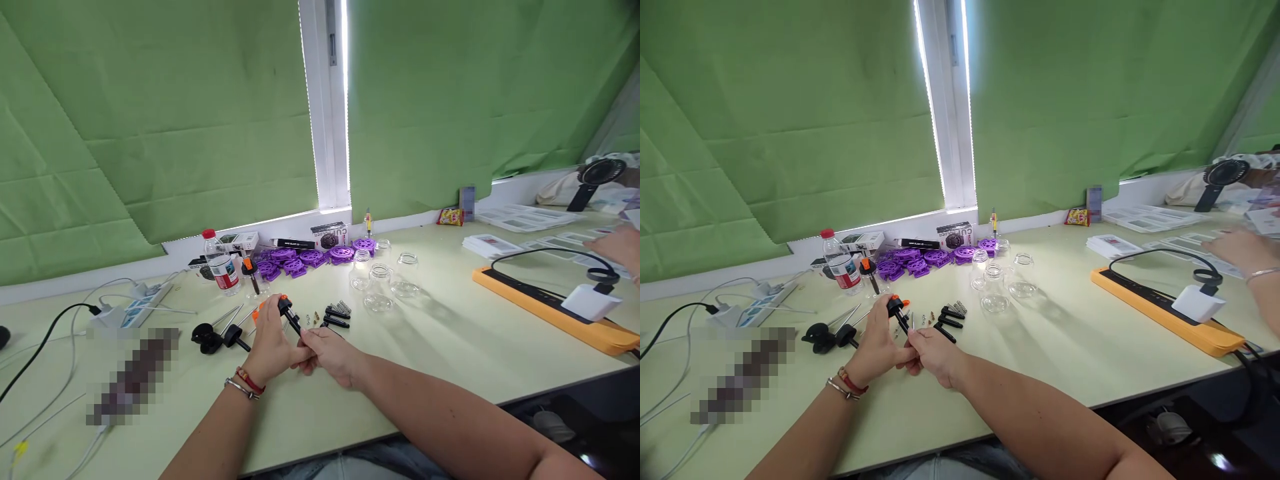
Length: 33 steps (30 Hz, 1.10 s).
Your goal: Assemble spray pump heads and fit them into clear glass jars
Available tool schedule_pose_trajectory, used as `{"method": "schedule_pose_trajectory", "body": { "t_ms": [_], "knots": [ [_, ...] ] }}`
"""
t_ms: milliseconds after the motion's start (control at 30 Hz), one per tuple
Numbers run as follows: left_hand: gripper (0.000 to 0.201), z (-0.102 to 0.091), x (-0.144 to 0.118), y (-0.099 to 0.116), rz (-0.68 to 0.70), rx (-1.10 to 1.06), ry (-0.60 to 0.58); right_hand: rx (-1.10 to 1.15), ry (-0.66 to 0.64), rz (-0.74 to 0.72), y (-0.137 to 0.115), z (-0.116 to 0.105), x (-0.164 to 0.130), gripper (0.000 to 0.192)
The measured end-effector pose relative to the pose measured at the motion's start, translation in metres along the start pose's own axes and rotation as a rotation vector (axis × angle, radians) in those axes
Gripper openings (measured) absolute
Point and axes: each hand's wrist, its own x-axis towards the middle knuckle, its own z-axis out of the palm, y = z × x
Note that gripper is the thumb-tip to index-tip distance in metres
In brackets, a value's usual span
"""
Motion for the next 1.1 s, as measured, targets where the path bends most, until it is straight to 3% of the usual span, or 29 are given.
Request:
{"method": "schedule_pose_trajectory", "body": {
  "t_ms": [100, 367, 667, 767, 900, 1100],
  "knots": [
    [0.093, 0.002, -0.001, 0.003, -0.038, 0.033, -0.009, -0.023, 0.01, 0.003, 0.003, 0.001, 0.0, 0.048],
    [0.091, 0.007, 0.0, -0.004, -0.077, 0.14, -0.007, -0.057, -0.005, 0.011, 0.002, -0.002, 0.001, 0.05],
    [0.083, 0.005, 0.001, 0.007, -0.131, 0.267, -0.02, -0.111, -0.024, 0.049, 0.003, -0.005, 0.005, 0.045],
    [0.083, 0.007, 0.0, 0.008, -0.108, 0.297, -0.012, -0.298, 0.032, 0.021, -0.002, -0.011, 0.008, 0.035],
    [0.08, 0.012, 0.0, 0.009, -0.065, 0.332, -0.006, -0.691, 0.201, -0.219, -0.007, -0.022, 0.01, 0.022],
    [0.077, 0.016, 0.002, 0.002, -0.123, 0.388, -0.035, -0.958, 0.179, -0.365, -0.011, -0.025, 0.006, 0.03]
  ]
}}
